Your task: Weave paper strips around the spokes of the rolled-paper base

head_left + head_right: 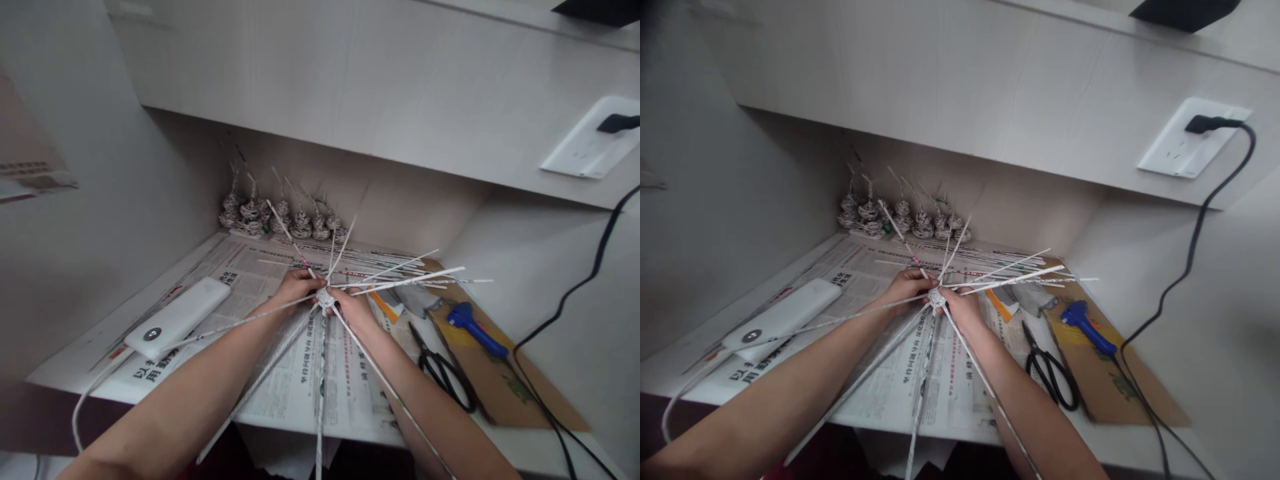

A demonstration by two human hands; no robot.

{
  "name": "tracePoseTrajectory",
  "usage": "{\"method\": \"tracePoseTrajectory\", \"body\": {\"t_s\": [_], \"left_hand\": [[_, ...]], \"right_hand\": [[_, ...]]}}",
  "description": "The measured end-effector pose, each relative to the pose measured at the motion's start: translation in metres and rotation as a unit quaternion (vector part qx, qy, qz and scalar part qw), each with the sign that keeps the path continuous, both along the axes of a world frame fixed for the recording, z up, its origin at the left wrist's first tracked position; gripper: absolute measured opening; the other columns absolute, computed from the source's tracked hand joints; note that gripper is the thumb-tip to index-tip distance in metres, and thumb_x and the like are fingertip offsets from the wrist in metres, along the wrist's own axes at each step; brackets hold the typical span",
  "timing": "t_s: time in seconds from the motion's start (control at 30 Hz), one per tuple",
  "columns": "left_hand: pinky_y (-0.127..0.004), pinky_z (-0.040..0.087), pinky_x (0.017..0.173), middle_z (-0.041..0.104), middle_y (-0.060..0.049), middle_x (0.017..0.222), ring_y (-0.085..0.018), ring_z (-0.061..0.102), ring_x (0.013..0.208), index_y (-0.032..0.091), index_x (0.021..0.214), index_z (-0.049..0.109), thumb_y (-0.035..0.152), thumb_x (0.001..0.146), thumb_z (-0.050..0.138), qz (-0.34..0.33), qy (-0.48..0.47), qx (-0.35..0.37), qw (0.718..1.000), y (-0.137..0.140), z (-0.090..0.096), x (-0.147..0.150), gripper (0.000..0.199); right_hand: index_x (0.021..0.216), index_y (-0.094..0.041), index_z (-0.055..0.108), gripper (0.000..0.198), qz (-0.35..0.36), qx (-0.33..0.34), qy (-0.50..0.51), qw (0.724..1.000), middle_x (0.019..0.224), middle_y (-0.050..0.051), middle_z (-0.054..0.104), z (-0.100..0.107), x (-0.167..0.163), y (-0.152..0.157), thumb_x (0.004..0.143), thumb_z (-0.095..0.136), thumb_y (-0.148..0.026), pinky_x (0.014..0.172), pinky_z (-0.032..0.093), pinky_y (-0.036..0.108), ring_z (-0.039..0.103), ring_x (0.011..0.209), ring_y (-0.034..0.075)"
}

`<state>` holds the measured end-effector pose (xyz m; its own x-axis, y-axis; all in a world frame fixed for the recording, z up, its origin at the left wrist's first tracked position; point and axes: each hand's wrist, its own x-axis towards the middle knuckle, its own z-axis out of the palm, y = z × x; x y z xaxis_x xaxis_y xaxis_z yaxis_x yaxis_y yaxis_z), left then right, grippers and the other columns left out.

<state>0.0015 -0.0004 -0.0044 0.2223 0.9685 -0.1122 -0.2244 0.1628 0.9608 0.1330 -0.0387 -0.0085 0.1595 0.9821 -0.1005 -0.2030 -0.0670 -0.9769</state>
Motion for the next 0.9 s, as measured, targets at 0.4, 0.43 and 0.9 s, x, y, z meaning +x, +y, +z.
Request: {"method": "tracePoseTrajectory", "body": {"t_s": [0.4, 0.43, 0.9], "left_hand": [[-0.024, 0.045, 0.046, 0.066, -0.003, 0.061, -0.012, 0.055, 0.047, 0.01, 0.077, 0.072, 0.023, 0.051, 0.083, -0.019, 0.006, 0.042, 0.999, 0.003, -0.005, -0.002, 0.031], [-0.024, 0.046, 0.046, 0.066, -0.003, 0.062, -0.012, 0.056, 0.047, 0.01, 0.078, 0.072, 0.023, 0.052, 0.082, -0.022, 0.012, 0.046, 0.999, 0.003, -0.005, -0.003, 0.03], [-0.02, 0.042, 0.045, 0.065, 0.0, 0.059, -0.009, 0.052, 0.044, 0.01, 0.078, 0.074, 0.016, 0.062, 0.07, -0.03, 0.101, 0.176, 0.979, 0.004, -0.005, -0.004, 0.018]], "right_hand": [[0.063, -0.014, 0.067, 0.016, -0.013, -0.009, 0.044, 0.999, 0.054, 0.002, 0.066, 0.0, 0.002, 0.005, 0.054, 0.074, -0.025, 0.034, 0.043, 0.021, 0.053, 0.041, 0.012], [0.063, -0.014, 0.067, 0.017, -0.009, -0.013, 0.047, 0.999, 0.053, 0.001, 0.065, -0.001, 0.003, 0.005, 0.053, 0.074, -0.025, 0.034, 0.043, 0.021, 0.053, 0.04, 0.012], [0.079, -0.014, 0.068, 0.02, -0.019, -0.093, 0.071, 0.993, 0.058, 0.002, 0.066, 0.009, 0.003, 0.001, 0.065, 0.075, -0.027, 0.04, 0.05, 0.023, 0.058, 0.047, 0.013]]}}
